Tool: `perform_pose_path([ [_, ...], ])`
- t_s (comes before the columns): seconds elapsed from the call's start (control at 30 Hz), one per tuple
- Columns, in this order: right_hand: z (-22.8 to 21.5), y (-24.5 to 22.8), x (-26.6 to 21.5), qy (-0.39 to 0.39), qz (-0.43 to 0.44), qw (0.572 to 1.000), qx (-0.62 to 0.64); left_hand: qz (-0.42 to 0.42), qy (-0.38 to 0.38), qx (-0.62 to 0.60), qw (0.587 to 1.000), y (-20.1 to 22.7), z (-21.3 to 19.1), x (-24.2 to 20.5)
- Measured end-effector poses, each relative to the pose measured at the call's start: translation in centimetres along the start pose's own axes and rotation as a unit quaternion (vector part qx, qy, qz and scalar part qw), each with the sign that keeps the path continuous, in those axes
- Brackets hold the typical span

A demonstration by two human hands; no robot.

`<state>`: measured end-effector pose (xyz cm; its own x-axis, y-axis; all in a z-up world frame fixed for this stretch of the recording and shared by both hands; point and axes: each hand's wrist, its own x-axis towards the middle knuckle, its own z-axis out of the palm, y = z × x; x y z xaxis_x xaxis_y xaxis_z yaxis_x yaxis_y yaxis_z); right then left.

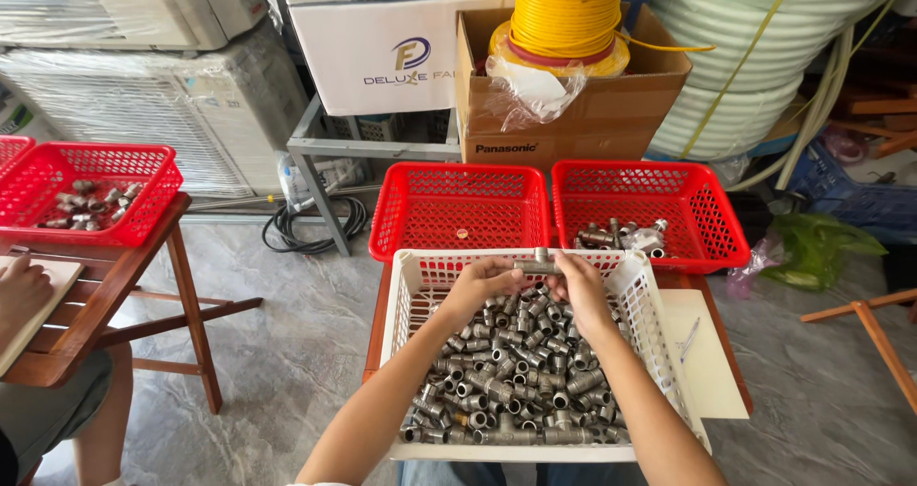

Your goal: The person picks up small metal pipe fittings from a white basket, inspects them by turning them over in their hands, and places them into a red basket. The process is repeated continuously throughout the clip.

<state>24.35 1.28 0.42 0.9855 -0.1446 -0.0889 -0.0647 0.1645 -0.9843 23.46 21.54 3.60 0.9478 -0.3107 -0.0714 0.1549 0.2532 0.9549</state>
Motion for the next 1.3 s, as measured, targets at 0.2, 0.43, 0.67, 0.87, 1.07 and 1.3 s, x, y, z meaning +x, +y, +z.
perform_pose_path([
  [0.2, 0.8, 1.3, 0.1, -0.003, 0.024, 1.000, 0.010, 0.016, -0.013, -0.058, 0.998, -0.9, 0.5, 0.3],
  [0.43, 1.0, 1.0, -0.8, -0.011, 0.033, 0.999, 0.018, 0.020, -0.004, -0.051, 0.998, -0.5, 0.3, 0.1],
  [0.67, 0.8, 0.2, -1.3, -0.030, 0.011, 0.998, 0.062, 0.027, -0.002, -0.045, 0.999, 0.1, 0.3, -0.4],
  [0.87, 0.6, 0.2, -1.2, -0.045, -0.014, 0.996, 0.080, 0.028, 0.002, -0.050, 0.998, 0.4, -0.2, -0.6],
  [1.07, 0.5, -0.1, -1.5, -0.050, -0.031, 0.994, 0.092, 0.042, -0.001, -0.057, 0.997, 0.5, 0.1, -1.0],
  [1.3, 0.5, -0.5, -2.1, -0.065, -0.033, 0.993, 0.093, 0.059, 0.001, -0.049, 0.997, 0.5, 0.2, -1.2],
])
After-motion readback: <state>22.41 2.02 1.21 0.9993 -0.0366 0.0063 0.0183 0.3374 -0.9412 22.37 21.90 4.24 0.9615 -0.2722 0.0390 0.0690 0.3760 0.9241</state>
